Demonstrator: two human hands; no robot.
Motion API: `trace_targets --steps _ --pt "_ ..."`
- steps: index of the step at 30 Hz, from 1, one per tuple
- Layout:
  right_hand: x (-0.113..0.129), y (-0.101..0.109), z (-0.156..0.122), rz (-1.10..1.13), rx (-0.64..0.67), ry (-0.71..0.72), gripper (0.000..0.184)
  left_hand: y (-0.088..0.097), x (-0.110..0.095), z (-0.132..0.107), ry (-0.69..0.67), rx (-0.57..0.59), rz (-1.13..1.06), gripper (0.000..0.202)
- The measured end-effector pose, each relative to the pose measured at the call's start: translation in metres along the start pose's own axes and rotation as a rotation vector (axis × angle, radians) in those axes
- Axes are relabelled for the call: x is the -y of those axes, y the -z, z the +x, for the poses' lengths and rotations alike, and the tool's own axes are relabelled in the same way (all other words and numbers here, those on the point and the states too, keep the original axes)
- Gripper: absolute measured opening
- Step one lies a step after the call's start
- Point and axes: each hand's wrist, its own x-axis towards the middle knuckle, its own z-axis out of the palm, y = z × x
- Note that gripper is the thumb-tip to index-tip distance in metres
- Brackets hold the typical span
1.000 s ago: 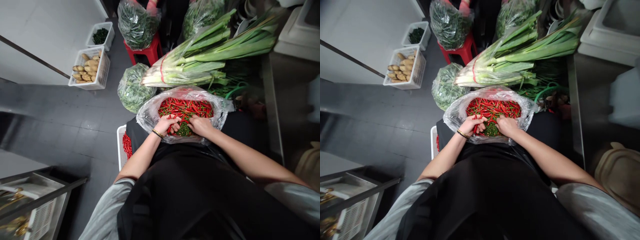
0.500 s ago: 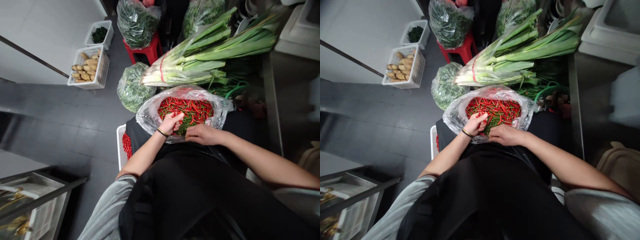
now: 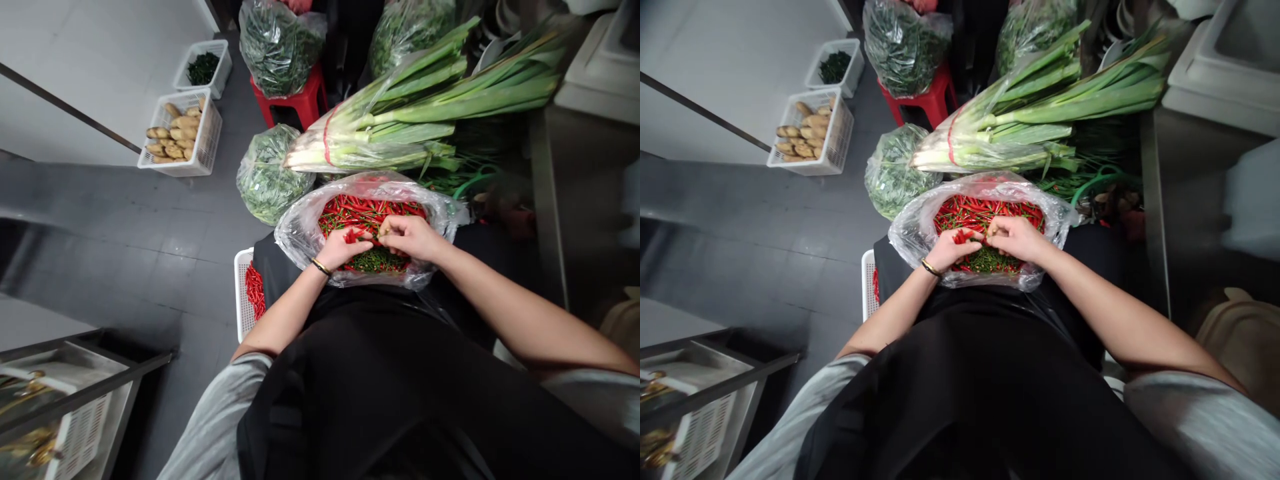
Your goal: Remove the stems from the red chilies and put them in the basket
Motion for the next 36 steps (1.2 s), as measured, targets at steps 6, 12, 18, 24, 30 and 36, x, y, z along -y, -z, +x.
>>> trace_targets --steps 6,12,18,24,30,36 --pt "0.004 -0.016 -0.012 -0.195 -0.197 0.128 0.023 -0.005 0.003 -0.012 0.126 0.189 0.066 0.043" --pt "0.012 -0.033 0.018 -0.756 0.039 0.050 0.041 0.029 0.003 -0.024 0.075 0.172 -0.300 0.044" --pt "0.026 -0.035 0.054 -0.854 0.273 0.035 0.039 0.036 -0.006 -0.018 -0.012 0.003 -0.235 0.048" --pt "0.018 -0.001 0.029 -0.668 0.160 0.133 0.031 0.024 -0.009 -0.001 -0.329 -0.207 0.389 0.018" --pt "0.010 0.006 0.017 -0.356 0.182 0.288 0.026 0.022 -0.015 -0.003 -0.424 0.000 0.644 0.012" --pt "0.023 0.009 0.004 0.268 0.326 0.265 0.033 0.015 -0.014 -0.007 -0.310 0.149 0.439 0.020"
